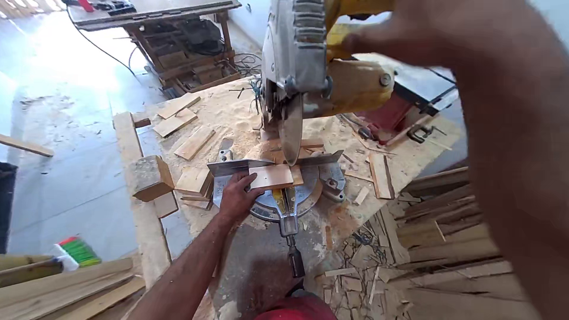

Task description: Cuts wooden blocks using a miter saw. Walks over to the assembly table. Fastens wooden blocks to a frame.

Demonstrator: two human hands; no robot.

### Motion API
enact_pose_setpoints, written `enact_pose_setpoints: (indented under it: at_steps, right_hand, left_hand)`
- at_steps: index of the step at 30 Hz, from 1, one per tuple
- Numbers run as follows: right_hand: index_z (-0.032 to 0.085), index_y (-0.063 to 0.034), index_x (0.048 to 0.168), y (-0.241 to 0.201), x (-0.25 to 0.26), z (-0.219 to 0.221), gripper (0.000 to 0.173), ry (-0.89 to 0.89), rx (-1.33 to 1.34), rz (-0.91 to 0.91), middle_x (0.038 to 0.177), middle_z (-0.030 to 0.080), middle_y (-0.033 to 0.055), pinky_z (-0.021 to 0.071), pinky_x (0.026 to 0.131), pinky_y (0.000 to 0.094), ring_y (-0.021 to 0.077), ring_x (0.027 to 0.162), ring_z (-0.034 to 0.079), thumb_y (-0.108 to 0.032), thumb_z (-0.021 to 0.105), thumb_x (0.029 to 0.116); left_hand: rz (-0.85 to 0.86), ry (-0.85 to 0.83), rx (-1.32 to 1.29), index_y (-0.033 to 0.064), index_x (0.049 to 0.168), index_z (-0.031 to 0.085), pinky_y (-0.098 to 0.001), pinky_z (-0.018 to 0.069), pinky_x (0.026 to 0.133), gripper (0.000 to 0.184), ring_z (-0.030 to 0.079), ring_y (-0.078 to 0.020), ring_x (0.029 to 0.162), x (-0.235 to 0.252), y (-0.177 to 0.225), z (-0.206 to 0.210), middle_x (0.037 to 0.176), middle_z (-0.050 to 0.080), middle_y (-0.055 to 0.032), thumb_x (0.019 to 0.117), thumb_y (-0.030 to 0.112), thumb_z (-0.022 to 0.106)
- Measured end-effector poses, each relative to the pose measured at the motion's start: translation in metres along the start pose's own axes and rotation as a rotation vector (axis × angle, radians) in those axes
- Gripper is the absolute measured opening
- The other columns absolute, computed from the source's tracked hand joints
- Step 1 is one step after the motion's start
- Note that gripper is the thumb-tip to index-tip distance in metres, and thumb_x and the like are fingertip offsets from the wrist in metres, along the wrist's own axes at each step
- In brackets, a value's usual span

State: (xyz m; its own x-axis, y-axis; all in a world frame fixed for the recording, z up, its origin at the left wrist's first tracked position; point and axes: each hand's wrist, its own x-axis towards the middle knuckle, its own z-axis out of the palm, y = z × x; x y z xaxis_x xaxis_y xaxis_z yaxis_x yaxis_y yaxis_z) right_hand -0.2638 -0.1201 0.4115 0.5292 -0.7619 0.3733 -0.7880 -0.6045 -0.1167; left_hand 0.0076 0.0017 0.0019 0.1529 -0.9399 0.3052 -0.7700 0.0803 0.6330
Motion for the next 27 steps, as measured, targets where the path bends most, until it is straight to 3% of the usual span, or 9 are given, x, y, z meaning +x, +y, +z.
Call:
enact_pose_setpoints:
  at_steps: [3, 6, 8, 10, 12, 19, 22, 27]
  right_hand:
    - [0.072, -0.0121, 0.096, -0.012, 0.033, -0.005, 0.018, -0.264, 0.055, -0.053, 0.079, 0.064, 0.0006, 0.0499, 0.066, 0.0326, 0.0085, 0.071, 0.060, -0.030, 0.073, 0.0922]
    - [0.070, -0.0109, 0.085, -0.034, 0.031, -0.009, 0.014, -0.469, 0.046, 0.082, 0.065, 0.062, -0.0024, 0.0449, 0.053, 0.0207, 0.0039, 0.054, 0.054, -0.021, 0.071, 0.0941]
    - [0.065, -0.0124, 0.075, -0.044, 0.020, -0.009, 0.021, -0.600, -0.073, 0.068, 0.059, 0.059, -0.0001, 0.0432, 0.049, 0.0286, 0.0093, 0.050, 0.053, -0.022, 0.072, 0.0925]
    - [0.060, -0.0155, 0.069, -0.047, -0.002, -0.003, 0.027, -0.555, -0.239, 0.024, 0.058, 0.054, 0.0042, 0.0418, 0.048, 0.0464, 0.0212, 0.054, 0.055, -0.031, 0.077, 0.0848]
    - [0.059, -0.0174, 0.073, -0.048, -0.029, 0.007, 0.025, -0.469, -0.338, -0.015, 0.061, 0.054, 0.0051, 0.0420, 0.048, 0.0530, 0.0274, 0.058, 0.057, -0.033, 0.076, 0.0820]
    - [0.059, -0.0145, 0.080, -0.058, -0.116, 0.059, 0.025, -0.252, -0.435, 0.067, 0.067, 0.057, 0.0091, 0.0429, 0.046, 0.0546, 0.0346, 0.062, 0.062, -0.035, 0.072, 0.0795]
    - [0.061, -0.0074, 0.084, -0.054, -0.154, 0.091, 0.029, -0.068, -0.418, -0.033, 0.073, 0.061, 0.0135, 0.0482, 0.051, 0.0544, 0.0373, 0.069, 0.066, -0.036, 0.060, 0.0891]
    - [0.057, -0.0062, 0.076, -0.052, -0.181, 0.123, 0.029, 0.106, -0.394, -0.064, 0.068, 0.059, 0.0122, 0.0477, 0.054, 0.0515, 0.0341, 0.067, 0.064, -0.031, 0.056, 0.0922]
  left_hand:
    - [0.048, 0.041, -0.034, 0.0184, 0.123, 0.075, -0.0483, 0.0559, 0.098, 0.050, 0.066, -0.0230, 0.113, 0.001, -0.006, 0.008, 0.125, 0.068, -0.0078, 0.0821, 0.046, 0.085]
    - [0.054, 0.037, -0.047, 0.0193, 0.124, 0.075, -0.0511, 0.0526, 0.103, 0.050, 0.064, -0.0264, 0.118, 0.000, -0.008, 0.009, 0.127, 0.068, -0.0095, 0.0838, 0.048, 0.083]
    - [0.082, 0.055, -0.054, 0.0205, 0.123, 0.075, -0.0523, 0.0519, 0.103, 0.050, 0.065, -0.0275, 0.118, 0.000, -0.011, 0.010, 0.126, 0.069, -0.0101, 0.0840, 0.050, 0.081]
    - [0.107, 0.050, -0.046, 0.0222, 0.125, 0.075, -0.0532, 0.0507, 0.104, 0.050, 0.064, -0.0271, 0.120, 0.000, -0.011, 0.010, 0.127, 0.069, -0.0085, 0.0860, 0.053, 0.078]
    - [0.128, 0.061, -0.030, 0.0223, 0.124, 0.075, -0.0531, 0.0508, 0.104, 0.050, 0.064, -0.0269, 0.120, 0.001, -0.012, 0.012, 0.127, 0.070, -0.0075, 0.0869, 0.056, 0.076]
    - [0.137, 0.057, 0.009, 0.0251, 0.125, 0.074, -0.0526, 0.0505, 0.102, 0.051, 0.064, -0.0271, 0.118, 0.001, -0.014, 0.014, 0.126, 0.069, -0.0075, 0.0878, 0.060, 0.073]
    - [0.101, 0.039, -0.012, 0.0256, 0.124, 0.075, -0.0531, 0.0499, 0.103, 0.051, 0.062, -0.0293, 0.119, 0.002, -0.012, 0.011, 0.125, 0.068, -0.0102, 0.0862, 0.059, 0.075]
    - [0.056, 0.010, 0.006, 0.0283, 0.124, 0.075, -0.0511, 0.0505, 0.101, 0.050, 0.061, -0.0290, 0.117, 0.003, -0.010, 0.009, 0.123, 0.066, -0.0109, 0.0846, 0.059, 0.077]
